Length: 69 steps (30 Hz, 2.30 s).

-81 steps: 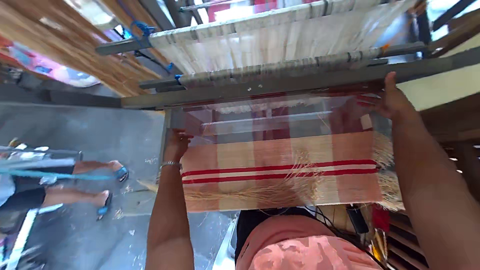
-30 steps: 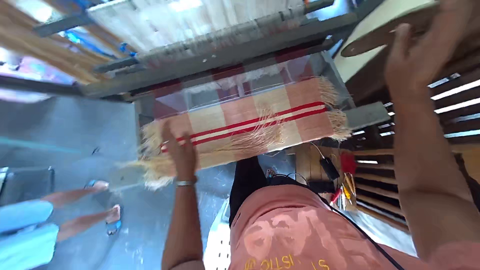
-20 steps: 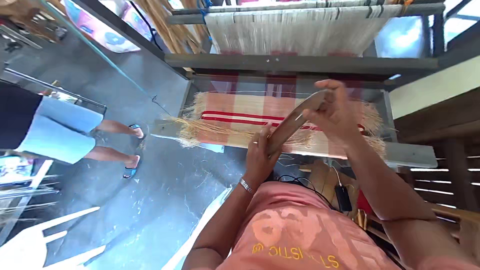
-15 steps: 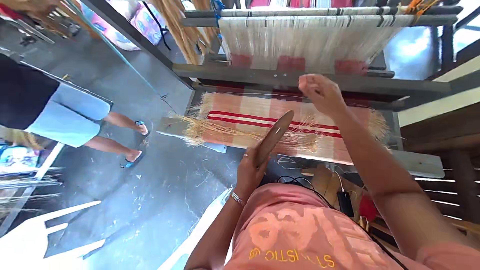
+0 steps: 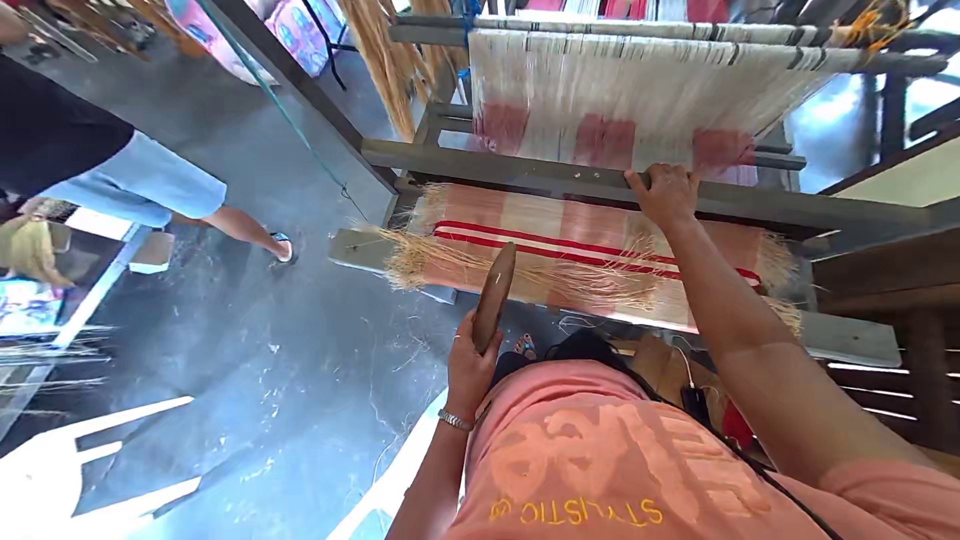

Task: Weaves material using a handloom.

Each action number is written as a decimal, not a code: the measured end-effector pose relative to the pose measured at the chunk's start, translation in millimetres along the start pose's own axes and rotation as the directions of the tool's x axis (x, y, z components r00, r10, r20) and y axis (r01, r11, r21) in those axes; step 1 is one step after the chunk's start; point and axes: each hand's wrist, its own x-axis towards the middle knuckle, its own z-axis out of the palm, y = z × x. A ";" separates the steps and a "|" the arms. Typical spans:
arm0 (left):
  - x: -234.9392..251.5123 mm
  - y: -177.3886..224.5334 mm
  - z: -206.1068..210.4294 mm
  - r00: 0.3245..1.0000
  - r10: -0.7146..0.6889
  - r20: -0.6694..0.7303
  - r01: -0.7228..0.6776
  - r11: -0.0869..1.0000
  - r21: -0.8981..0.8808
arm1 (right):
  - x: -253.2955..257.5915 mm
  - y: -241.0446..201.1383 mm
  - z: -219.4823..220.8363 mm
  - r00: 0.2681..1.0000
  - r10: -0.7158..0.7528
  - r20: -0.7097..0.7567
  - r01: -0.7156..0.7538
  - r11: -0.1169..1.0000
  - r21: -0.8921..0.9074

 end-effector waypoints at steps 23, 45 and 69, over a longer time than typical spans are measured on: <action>56.8 -1.3 4.3 0.976 0.037 0.213 -0.058 0.994 0.094 | 36.0 1.9 5.6 0.999 -0.008 -0.032 0.006 0.999 -0.042; 131.1 19.2 18.3 0.921 0.208 0.330 -0.283 0.938 0.201 | -13.5 41.3 -23.2 0.991 -0.022 -0.134 0.103 0.763 0.638; 154.1 -15.0 79.5 0.886 0.463 0.001 -0.413 0.789 0.456 | -72.4 18.4 62.9 0.943 0.333 0.011 -0.317 0.888 0.334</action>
